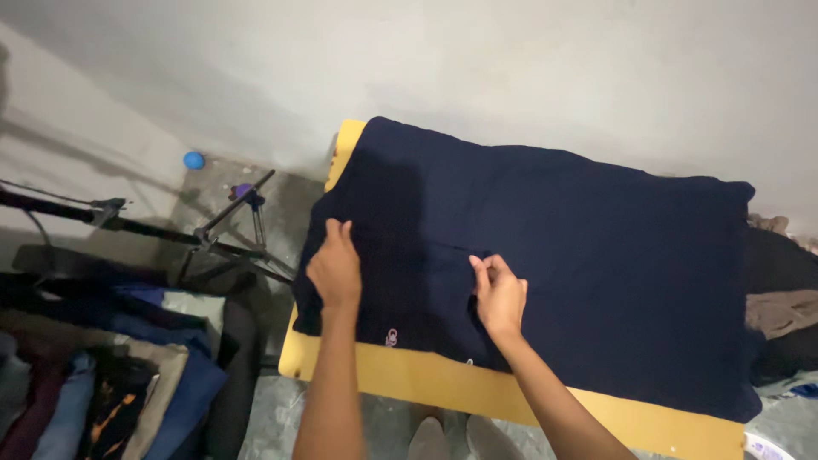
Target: The person folds a yellow t-shirt and a dark blue t-shirt on a yellow foam mat by aligning the edges, smoothing the fabric, and layering them into rectangles.
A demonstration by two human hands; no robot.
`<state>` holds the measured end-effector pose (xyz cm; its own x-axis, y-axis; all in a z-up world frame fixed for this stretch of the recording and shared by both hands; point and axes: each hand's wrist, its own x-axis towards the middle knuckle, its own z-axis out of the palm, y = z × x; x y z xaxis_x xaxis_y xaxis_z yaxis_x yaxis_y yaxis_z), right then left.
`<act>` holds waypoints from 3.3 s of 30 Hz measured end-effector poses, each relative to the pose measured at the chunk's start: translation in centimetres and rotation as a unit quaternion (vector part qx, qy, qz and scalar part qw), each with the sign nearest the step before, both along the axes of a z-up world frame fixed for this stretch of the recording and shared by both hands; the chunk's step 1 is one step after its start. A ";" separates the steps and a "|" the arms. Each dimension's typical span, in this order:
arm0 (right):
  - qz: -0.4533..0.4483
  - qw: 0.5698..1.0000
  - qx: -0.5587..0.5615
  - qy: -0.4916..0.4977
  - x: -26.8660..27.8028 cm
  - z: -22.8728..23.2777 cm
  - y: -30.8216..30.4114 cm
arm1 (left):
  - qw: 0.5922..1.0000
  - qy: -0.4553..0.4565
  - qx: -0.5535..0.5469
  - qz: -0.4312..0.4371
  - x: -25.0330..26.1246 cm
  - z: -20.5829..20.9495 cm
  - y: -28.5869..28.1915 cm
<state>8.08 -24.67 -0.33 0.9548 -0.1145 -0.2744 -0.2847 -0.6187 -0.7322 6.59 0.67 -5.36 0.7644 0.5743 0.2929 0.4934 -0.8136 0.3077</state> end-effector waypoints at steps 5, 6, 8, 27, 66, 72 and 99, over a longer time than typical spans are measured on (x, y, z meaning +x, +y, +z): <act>0.033 0.990 -0.113 -0.076 -0.6 0.8 0.4 | 0.989 0.121 -0.086 -0.011 0.5 2.7 0.4; 0.005 0.990 -0.098 -0.105 -0.8 1.0 0.8 | 0.999 0.010 -0.020 -0.022 0.3 3.2 0.0; 0.045 0.970 -0.124 -0.203 -1.6 1.3 1.7 | 0.992 -0.107 0.031 -0.061 -0.1 3.4 -1.7; 0.071 0.910 -0.352 -0.205 -2.5 -2.3 -19.3 | 0.932 -0.003 0.003 -0.363 -4.0 2.1 -9.0; 0.030 0.922 -0.349 -0.164 -0.8 -2.1 -35.1 | 0.901 0.009 -0.029 -0.434 2.7 3.8 -23.2; -0.060 0.940 -0.274 -0.194 7.5 -1.7 -39.7 | 0.910 0.001 -0.001 -0.414 16.8 2.1 -24.4; 0.314 0.777 -0.537 -0.100 21.3 6.2 -44.4 | 0.763 0.208 0.239 -0.564 25.8 9.8 -17.6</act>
